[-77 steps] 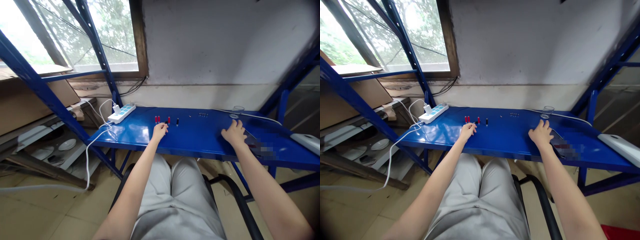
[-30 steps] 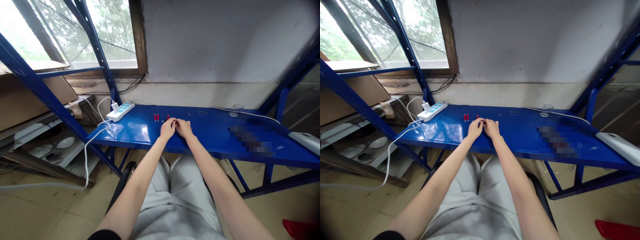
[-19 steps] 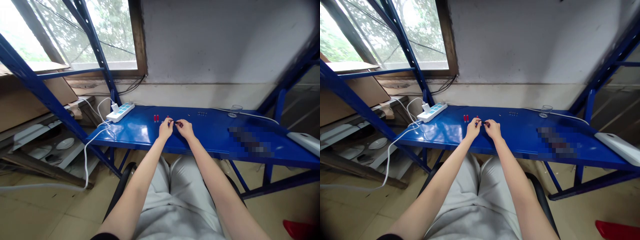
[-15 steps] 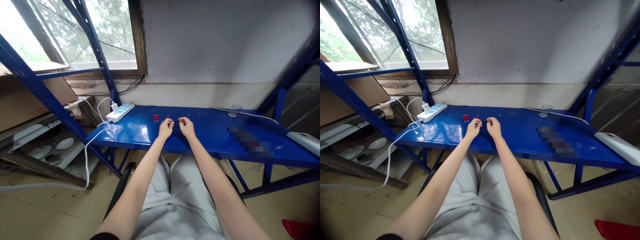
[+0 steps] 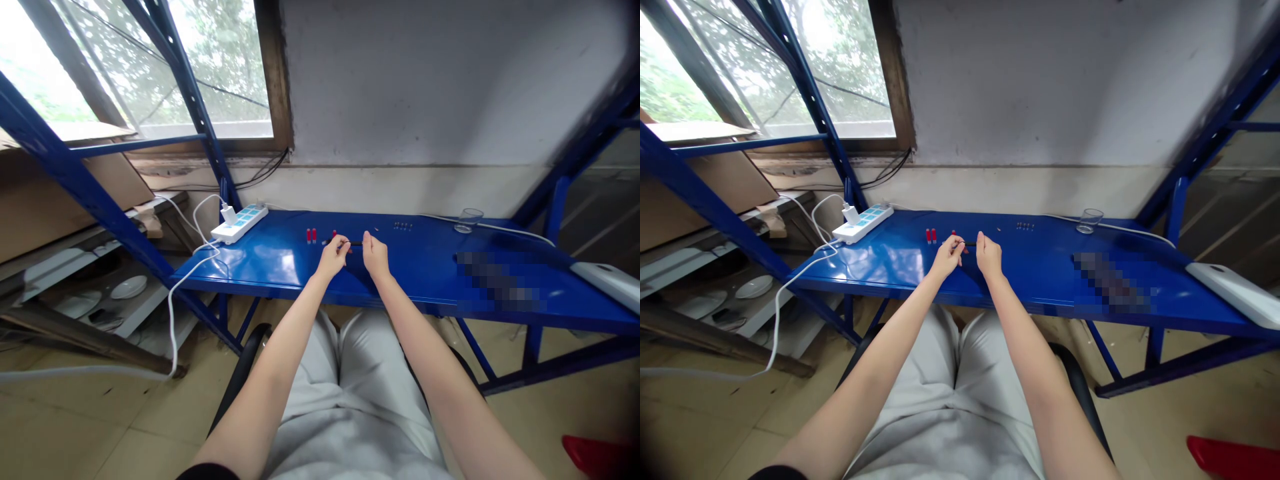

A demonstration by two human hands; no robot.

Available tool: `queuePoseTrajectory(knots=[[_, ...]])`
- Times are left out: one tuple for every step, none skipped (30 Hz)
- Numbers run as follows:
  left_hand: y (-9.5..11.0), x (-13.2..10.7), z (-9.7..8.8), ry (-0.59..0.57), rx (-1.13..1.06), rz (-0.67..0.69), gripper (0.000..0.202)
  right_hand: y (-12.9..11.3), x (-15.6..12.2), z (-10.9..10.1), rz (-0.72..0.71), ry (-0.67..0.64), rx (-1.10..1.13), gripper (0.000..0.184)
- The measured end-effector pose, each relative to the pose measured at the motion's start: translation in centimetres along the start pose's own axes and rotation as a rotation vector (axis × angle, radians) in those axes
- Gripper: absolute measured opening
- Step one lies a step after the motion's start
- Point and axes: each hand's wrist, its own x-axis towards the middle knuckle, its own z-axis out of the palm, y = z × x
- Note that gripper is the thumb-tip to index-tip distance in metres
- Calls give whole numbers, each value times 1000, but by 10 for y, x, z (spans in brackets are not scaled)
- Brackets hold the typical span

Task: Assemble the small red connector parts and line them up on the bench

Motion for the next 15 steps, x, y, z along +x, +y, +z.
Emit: queuePoseTrajectory(knots=[[1,-1,0,-8,12,5,17,0,0,0,-12,6,-10,52],[1,-1,0,-13,26,9,19,-1,0,0,-22,13,-19,52],[2,-2,0,-13,38,11,22,-2,-1,0,-32,17,-28,52],[2,-2,0,-10,47,11,25,-2,-1,0,-40,20,-36,52],[1,-2,0,-5,52,9,28,-3,-1,1,-47,20,-45,52],[1,-2,0,0,55,3,31,-4,-1,1,-53,17,-54,52],[0,-2,1,5,56,-6,34,-5,-1,1,-58,12,-63,52],[-1,-1,1,11,56,-19,37,-5,-1,1,-62,6,-70,52],[-2,-1,1,17,55,-32,40,-6,-1,1,-67,3,-76,52],[-3,-1,2,24,51,-45,42,-6,-1,2,-71,3,-79,52],[-3,0,2,30,45,-58,44,-6,-1,2,-75,3,-79,52],[-3,0,2,32,37,-69,46,-6,-2,2,-79,5,-77,51],[-2,0,2,32,30,-79,47,-6,-2,2,-83,5,-74,51],[-1,0,1,30,24,-88,49,-6,-2,2,-87,4,-69,51],[1,0,1,29,18,-97,50,-6,-2,2,-89,4,-65,51]])
